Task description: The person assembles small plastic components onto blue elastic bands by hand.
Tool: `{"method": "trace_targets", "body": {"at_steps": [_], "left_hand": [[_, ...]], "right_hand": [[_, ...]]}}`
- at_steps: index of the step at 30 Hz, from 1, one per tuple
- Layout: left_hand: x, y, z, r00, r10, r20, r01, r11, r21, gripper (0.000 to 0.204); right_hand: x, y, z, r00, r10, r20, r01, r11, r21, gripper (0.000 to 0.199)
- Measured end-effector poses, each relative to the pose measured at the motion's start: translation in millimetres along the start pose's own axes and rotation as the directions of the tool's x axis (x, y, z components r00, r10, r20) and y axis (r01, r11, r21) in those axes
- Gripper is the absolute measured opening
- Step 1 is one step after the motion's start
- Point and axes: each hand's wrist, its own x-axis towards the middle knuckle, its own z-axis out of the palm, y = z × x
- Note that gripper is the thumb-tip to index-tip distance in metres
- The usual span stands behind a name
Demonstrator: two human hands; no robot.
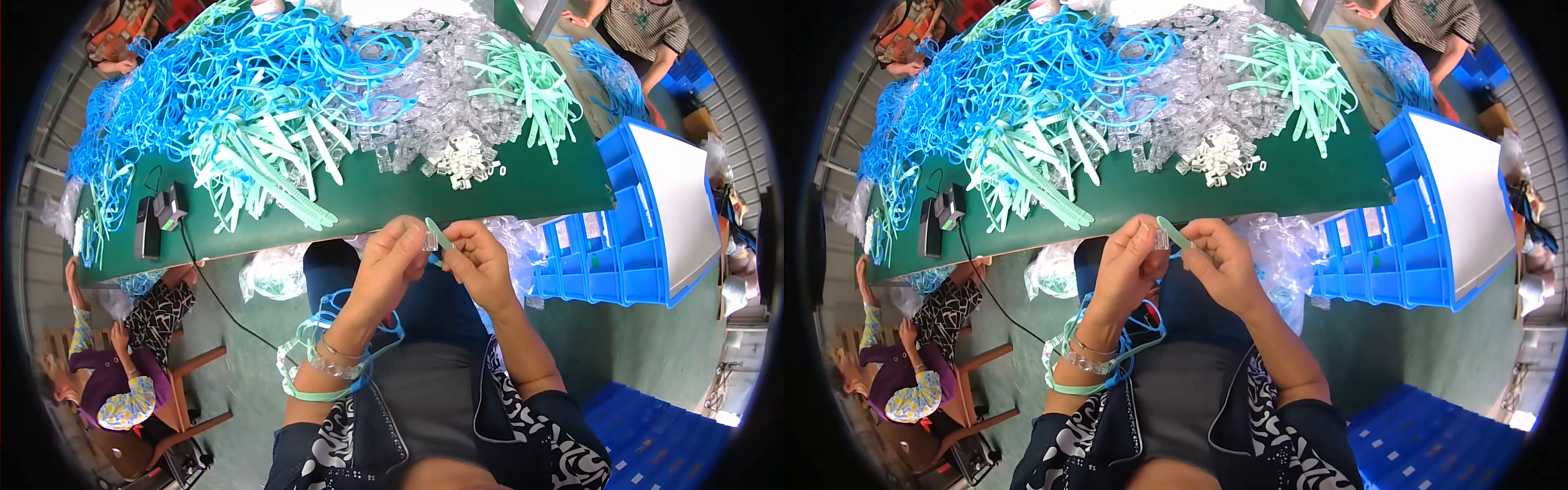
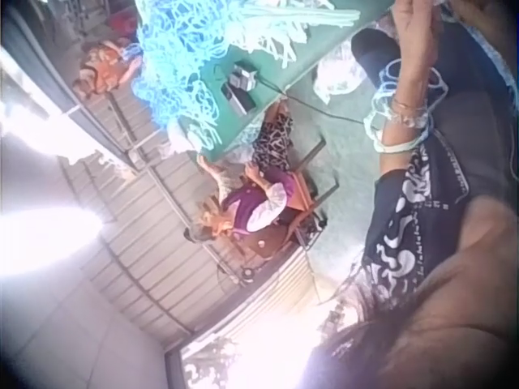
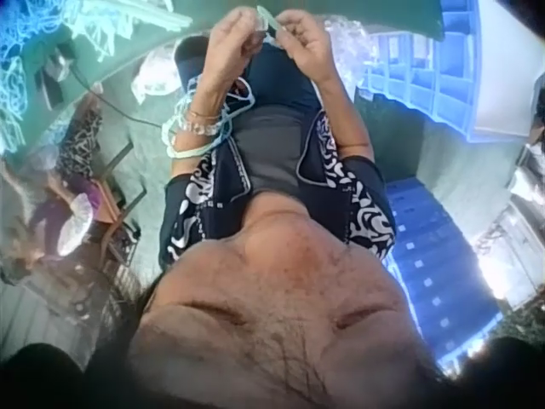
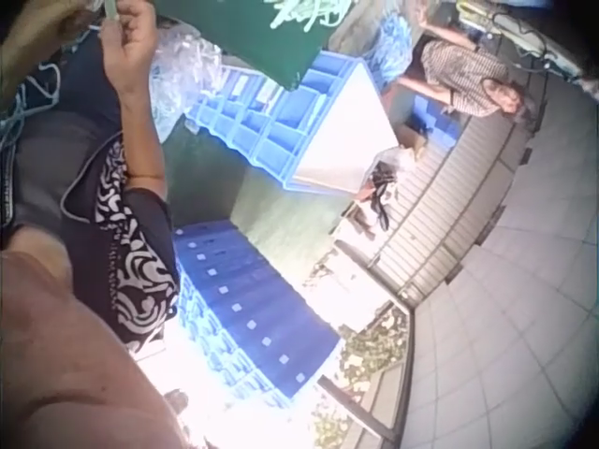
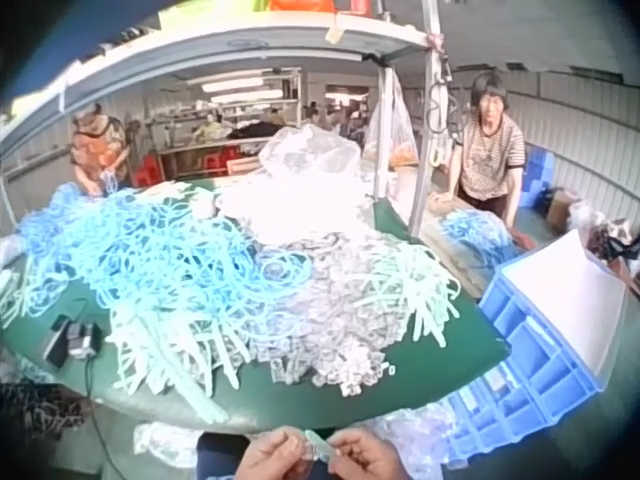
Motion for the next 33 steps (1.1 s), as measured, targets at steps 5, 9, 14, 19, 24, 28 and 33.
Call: {"method": "trace_targets", "body": {"at_steps": [5,9,14,19,24,28,33], "left_hand": [[-7.1,-3.2,0.4,1.000,-0.020,-0.019,0.017,0.992,-0.128,0.023],[-9.9,-1.3,1.3,0.998,-0.054,-0.017,0.050,0.979,-0.197,0.023],[-13.4,-4.0,-4.4,0.996,-0.091,-0.008,0.086,0.963,-0.254,0.024],[-16.9,-9.1,-4.1,0.995,-0.101,-0.006,0.097,0.964,-0.247,0.023],[-17.7,-8.2,-5.6,0.992,-0.104,-0.068,0.107,0.994,0.031,0.018],[-22.1,-14.0,-12.4,0.987,0.007,-0.159,0.049,0.938,0.344,0.015],[-23.1,-25.7,-20.6,0.958,0.275,-0.080,-0.145,0.706,0.693,0.015]], "right_hand": [[-9.1,1.6,0.9,0.999,0.048,0.008,-0.048,0.999,-0.013,0.022],[-12.9,-0.2,4.2,0.996,0.070,0.061,-0.070,0.998,-0.011,0.022],[-12.7,1.2,5.5,0.994,0.042,0.101,-0.034,0.996,-0.080,0.022],[-14.7,0.2,9.9,1.000,-0.014,0.025,0.015,0.998,-0.066,0.020],[-12.3,6.8,2.6,1.000,-0.004,-0.010,0.003,0.995,-0.100,0.019],[-4.3,4.2,5.9,0.953,-0.299,0.042,0.284,0.839,-0.464,0.020],[-10.5,13.2,9.4,0.925,-0.379,0.036,0.325,0.736,-0.594,0.007]]}}
